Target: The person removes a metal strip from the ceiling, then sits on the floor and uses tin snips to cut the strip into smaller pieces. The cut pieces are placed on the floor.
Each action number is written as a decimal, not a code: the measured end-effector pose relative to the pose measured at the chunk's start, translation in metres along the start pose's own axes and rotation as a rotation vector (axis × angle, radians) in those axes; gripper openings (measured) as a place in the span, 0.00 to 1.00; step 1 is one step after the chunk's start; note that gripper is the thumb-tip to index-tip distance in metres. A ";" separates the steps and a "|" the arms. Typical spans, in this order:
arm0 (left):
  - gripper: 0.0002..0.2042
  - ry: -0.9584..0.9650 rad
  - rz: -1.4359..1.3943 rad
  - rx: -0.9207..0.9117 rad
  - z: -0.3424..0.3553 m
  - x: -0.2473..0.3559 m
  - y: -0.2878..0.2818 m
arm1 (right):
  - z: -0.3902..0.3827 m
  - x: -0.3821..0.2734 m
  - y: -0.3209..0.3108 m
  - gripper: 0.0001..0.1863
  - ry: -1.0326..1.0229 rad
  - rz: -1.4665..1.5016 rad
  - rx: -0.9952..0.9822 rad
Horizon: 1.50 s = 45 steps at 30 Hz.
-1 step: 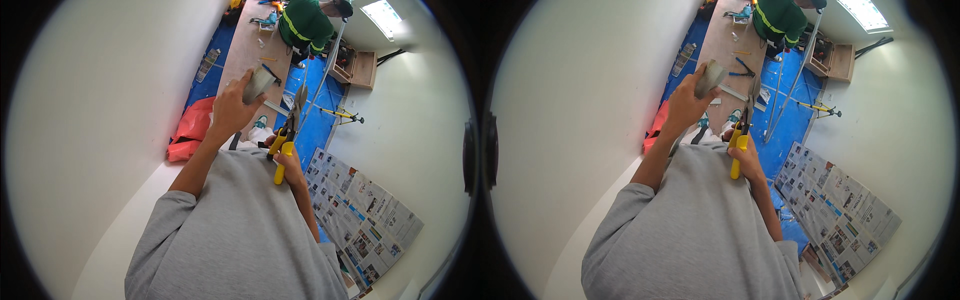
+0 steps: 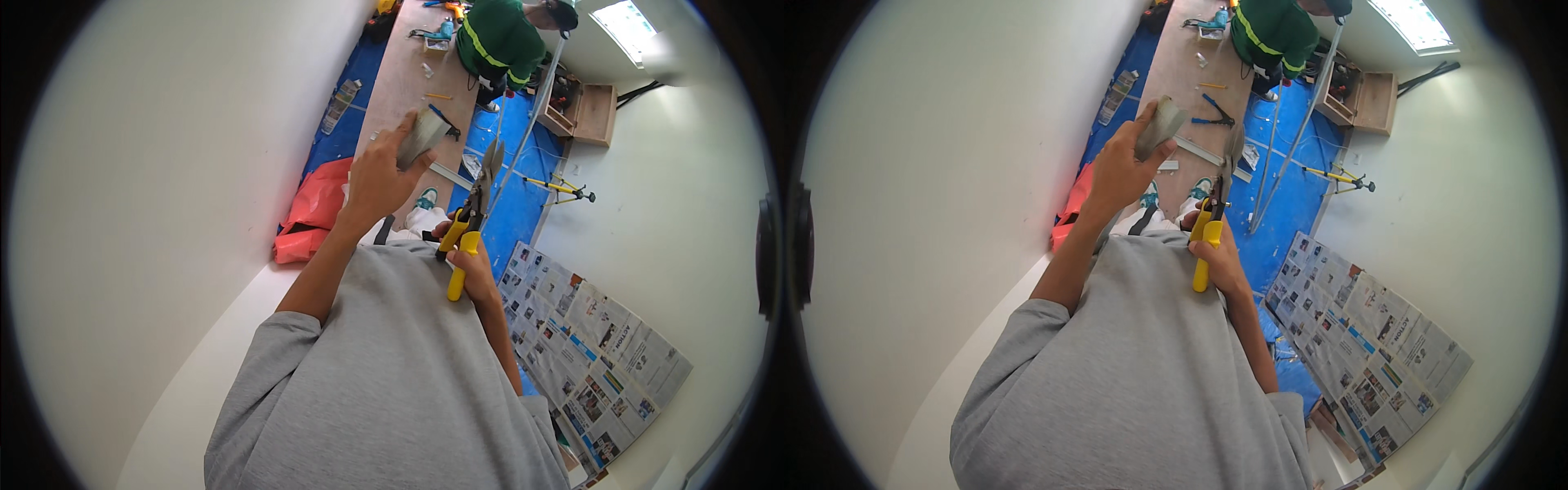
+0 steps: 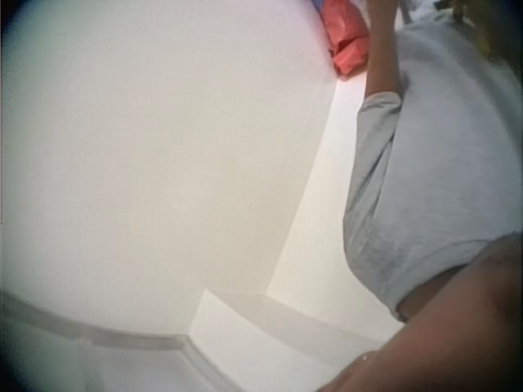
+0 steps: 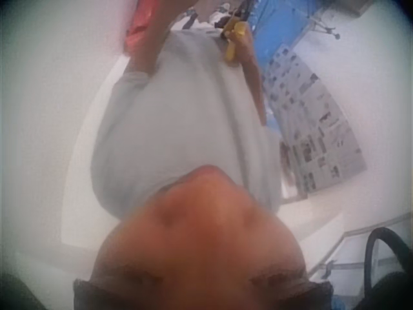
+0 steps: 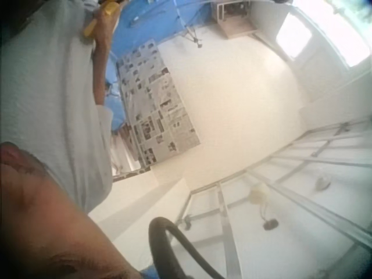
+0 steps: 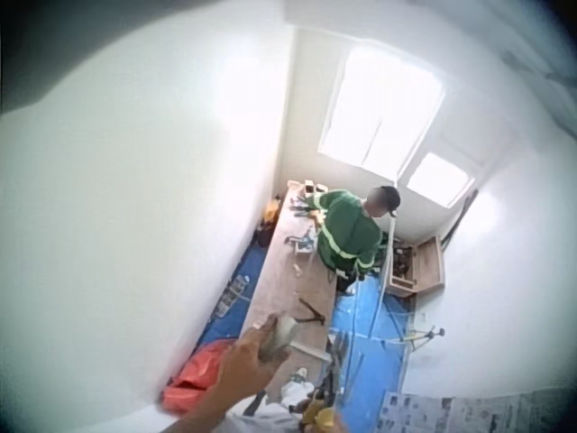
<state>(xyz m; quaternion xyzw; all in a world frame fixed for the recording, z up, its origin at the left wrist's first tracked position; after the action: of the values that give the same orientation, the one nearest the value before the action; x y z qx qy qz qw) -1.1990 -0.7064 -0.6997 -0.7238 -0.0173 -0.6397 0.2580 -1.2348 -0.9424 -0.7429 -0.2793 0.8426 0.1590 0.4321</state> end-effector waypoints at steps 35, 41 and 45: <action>0.28 0.049 0.196 -0.326 -0.047 0.042 -0.087 | -0.042 -0.058 0.044 0.52 -0.083 -0.905 -0.160; 0.28 0.078 0.244 -0.339 -0.047 0.047 -0.083 | -0.046 -0.059 0.041 0.50 -0.023 -0.888 -0.183; 0.27 0.069 0.252 -0.399 -0.048 0.045 -0.079 | -0.049 -0.050 0.042 0.48 -0.012 -0.872 -0.206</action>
<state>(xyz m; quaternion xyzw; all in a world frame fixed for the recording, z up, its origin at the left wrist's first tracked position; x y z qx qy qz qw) -1.2632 -0.6709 -0.6274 -0.7345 0.2089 -0.6176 0.1882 -1.2683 -0.9172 -0.6726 -0.6492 0.6233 0.0468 0.4336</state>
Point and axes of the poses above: each hand's wrist, its own z-axis towards the middle knuckle, its own y-axis out of the palm, x = y × z, the point moved 6 cm from there along z, towards the middle knuckle, and after that the axes turned 11 degrees about -z, right-handed, at the moved point
